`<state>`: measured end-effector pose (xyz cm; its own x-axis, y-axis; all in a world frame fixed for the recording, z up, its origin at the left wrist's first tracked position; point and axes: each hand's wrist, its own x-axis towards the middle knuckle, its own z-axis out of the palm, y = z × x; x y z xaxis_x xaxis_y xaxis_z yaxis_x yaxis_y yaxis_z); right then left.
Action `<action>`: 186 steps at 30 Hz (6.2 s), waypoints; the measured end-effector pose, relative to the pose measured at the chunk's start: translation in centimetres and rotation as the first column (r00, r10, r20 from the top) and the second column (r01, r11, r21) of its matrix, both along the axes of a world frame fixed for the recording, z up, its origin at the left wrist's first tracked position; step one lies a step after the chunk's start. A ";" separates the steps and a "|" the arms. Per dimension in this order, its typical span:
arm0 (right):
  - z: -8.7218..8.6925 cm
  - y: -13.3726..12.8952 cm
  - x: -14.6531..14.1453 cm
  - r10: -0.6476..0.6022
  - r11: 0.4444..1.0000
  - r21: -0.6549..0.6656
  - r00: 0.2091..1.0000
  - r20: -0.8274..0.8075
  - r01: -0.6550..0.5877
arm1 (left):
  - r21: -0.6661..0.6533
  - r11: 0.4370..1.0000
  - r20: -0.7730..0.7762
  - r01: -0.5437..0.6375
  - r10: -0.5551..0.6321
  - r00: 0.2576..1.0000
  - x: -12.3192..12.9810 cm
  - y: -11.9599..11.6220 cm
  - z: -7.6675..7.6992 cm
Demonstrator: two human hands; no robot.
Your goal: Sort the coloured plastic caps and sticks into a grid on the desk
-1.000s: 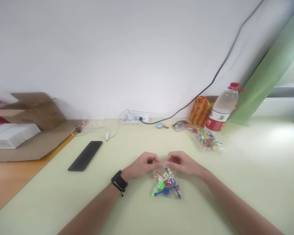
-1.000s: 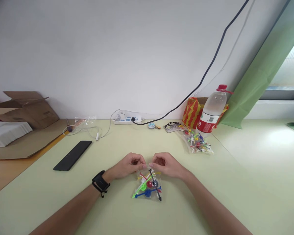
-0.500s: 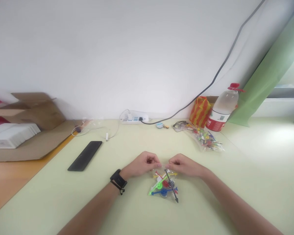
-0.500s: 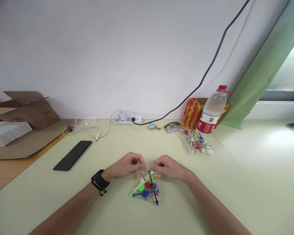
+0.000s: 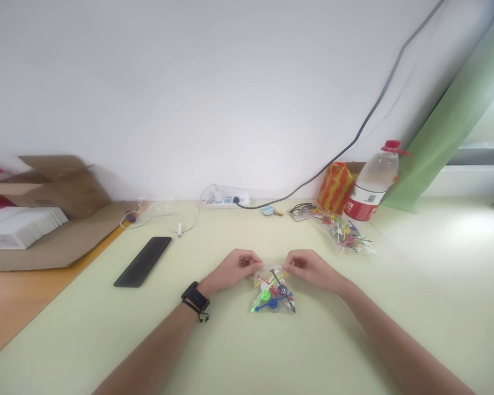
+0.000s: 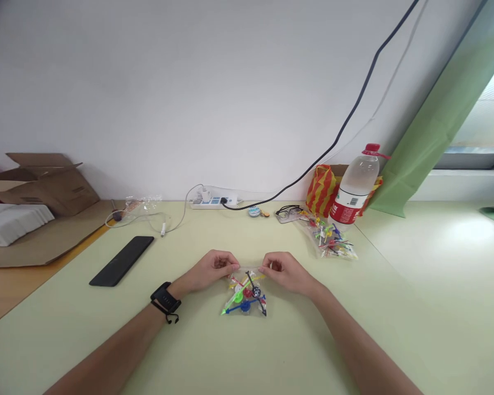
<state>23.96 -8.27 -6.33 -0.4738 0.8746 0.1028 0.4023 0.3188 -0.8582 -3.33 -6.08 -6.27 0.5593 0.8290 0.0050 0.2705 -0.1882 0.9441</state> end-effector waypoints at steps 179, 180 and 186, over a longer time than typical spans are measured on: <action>-1.6 -1.3 -2.0 -0.091 0.953 0.286 0.808 0.582 -0.099 | 0.457 0.855 -0.667 0.245 0.147 0.731 0.9 -2.3 0.2; -1.6 -1.3 -2.0 -0.091 0.952 0.288 0.809 0.581 -0.100 | 0.455 0.856 -0.669 0.247 0.145 0.729 0.9 -2.3 0.2; -1.3 -1.4 -2.0 -0.090 0.953 0.286 0.810 0.579 -0.099 | 0.471 0.847 -0.656 0.246 0.150 0.739 0.7 -2.2 -0.1</action>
